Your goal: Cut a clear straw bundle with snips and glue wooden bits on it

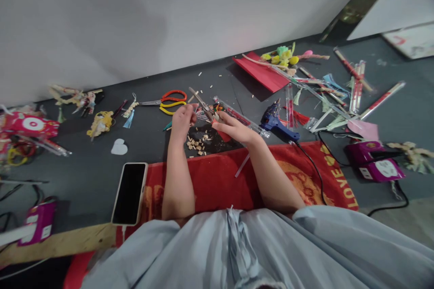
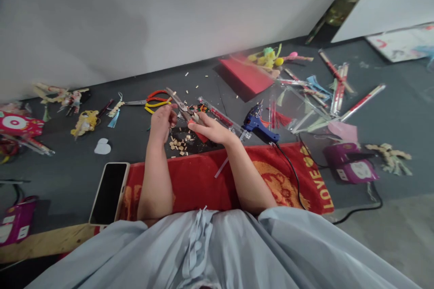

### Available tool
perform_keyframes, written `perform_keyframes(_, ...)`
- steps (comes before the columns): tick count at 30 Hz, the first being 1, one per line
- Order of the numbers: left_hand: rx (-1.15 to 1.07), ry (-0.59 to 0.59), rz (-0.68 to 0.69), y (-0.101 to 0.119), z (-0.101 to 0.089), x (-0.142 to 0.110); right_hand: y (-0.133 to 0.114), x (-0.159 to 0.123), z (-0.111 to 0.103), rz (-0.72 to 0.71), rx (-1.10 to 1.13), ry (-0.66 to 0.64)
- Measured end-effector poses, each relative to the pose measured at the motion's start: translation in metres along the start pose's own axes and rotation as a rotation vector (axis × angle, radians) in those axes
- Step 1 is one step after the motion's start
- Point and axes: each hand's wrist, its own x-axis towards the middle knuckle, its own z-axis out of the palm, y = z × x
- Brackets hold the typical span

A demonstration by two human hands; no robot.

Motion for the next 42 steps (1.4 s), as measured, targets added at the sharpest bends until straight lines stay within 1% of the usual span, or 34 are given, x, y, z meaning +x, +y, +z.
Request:
perform_keyframes(2, 0.074, -0.130, -0.021, -0.001, 0.001, -0.001, -0.001, 0.001, 0.001, -0.016, 0.052, 0.003)
perform_keyframes(5, 0.178, -0.330, 0.018, -0.003, 0.003, -0.004, -0.004, 0.001, 0.001, -0.005, -0.005, 0.034)
perform_keyframes(6, 0.193, -0.368, 0.037, -0.003, 0.003, -0.005, -0.005, 0.001, 0.001, 0.004, -0.035, 0.039)
perform_keyframes(8, 0.186, -0.393, 0.067, -0.004, 0.003, -0.006, -0.008, 0.001, 0.002, 0.010, -0.067, 0.039)
perform_keyframes(11, 0.118, -0.382, 0.063, -0.003, 0.002, -0.006, -0.014, 0.000, 0.004, 0.010, -0.093, 0.022)
perform_keyframes(15, 0.050, -0.379, 0.029, -0.001, 0.001, -0.007, -0.020, 0.000, 0.008, 0.063, -0.194, -0.021)
perform_keyframes(22, 0.036, -0.287, 0.075, -0.003, 0.004, -0.008, -0.027, -0.001, 0.012, 0.119, -0.318, 0.055)
perform_keyframes(27, 0.086, -0.231, 0.106, -0.006, 0.009, -0.008, -0.028, 0.002, 0.011, 0.114, -0.500, 0.096)
perform_keyframes(30, 0.075, -0.266, 0.061, -0.004, 0.009, -0.008, -0.024, 0.004, 0.011, 0.147, -0.592, 0.110)
perform_keyframes(33, 0.066, -0.328, -0.027, -0.001, 0.003, -0.008, -0.017, 0.006, 0.011, 0.130, -0.600, 0.129)
perform_keyframes(36, 0.044, -0.290, -0.066, 0.000, -0.010, -0.007, -0.010, 0.006, 0.012, 0.081, -0.598, 0.139)
perform_keyframes(39, -0.015, -0.185, -0.059, -0.001, -0.022, -0.005, -0.007, 0.005, 0.013, 0.030, -0.599, 0.160)
perform_keyframes(42, -0.056, -0.048, -0.015, -0.002, -0.025, -0.002, -0.007, 0.005, 0.013, -0.025, -0.611, 0.147)
